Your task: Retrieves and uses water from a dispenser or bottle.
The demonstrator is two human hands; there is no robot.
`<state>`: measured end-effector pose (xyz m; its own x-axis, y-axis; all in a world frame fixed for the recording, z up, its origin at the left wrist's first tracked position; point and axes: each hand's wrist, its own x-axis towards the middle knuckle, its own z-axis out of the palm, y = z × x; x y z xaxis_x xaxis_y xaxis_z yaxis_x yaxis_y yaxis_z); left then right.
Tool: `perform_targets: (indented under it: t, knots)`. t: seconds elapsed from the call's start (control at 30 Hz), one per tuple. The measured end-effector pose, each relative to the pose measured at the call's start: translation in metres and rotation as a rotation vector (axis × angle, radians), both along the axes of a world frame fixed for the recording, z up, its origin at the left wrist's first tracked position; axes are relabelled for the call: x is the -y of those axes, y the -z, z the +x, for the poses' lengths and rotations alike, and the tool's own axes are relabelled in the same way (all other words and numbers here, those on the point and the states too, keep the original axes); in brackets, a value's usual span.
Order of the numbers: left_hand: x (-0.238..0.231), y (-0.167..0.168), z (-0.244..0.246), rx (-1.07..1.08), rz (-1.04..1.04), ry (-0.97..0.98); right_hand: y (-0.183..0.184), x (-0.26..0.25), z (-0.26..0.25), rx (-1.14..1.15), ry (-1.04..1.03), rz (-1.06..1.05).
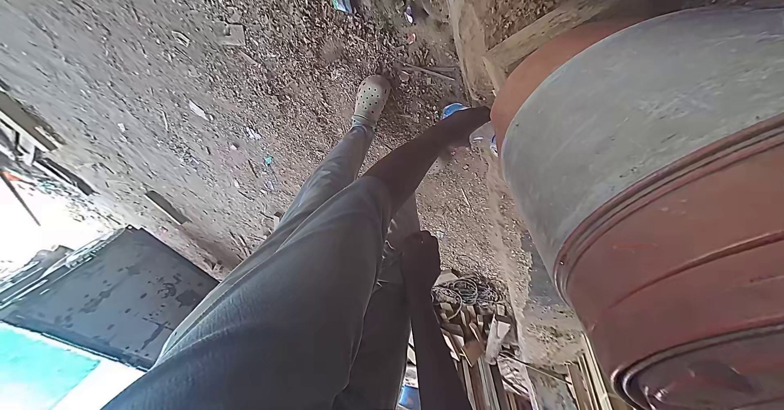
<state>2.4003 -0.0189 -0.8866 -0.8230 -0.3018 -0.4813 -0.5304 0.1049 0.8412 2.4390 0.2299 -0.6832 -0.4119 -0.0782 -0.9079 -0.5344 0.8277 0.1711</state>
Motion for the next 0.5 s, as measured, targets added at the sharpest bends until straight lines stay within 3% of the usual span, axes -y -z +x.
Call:
perform_targets:
  t: [0.5]
  knots:
    - [-0.004, 0.013, 0.003, -0.057, -0.044, -0.013, 0.001, 0.007, 0.003, -0.019, -0.023, 0.019]
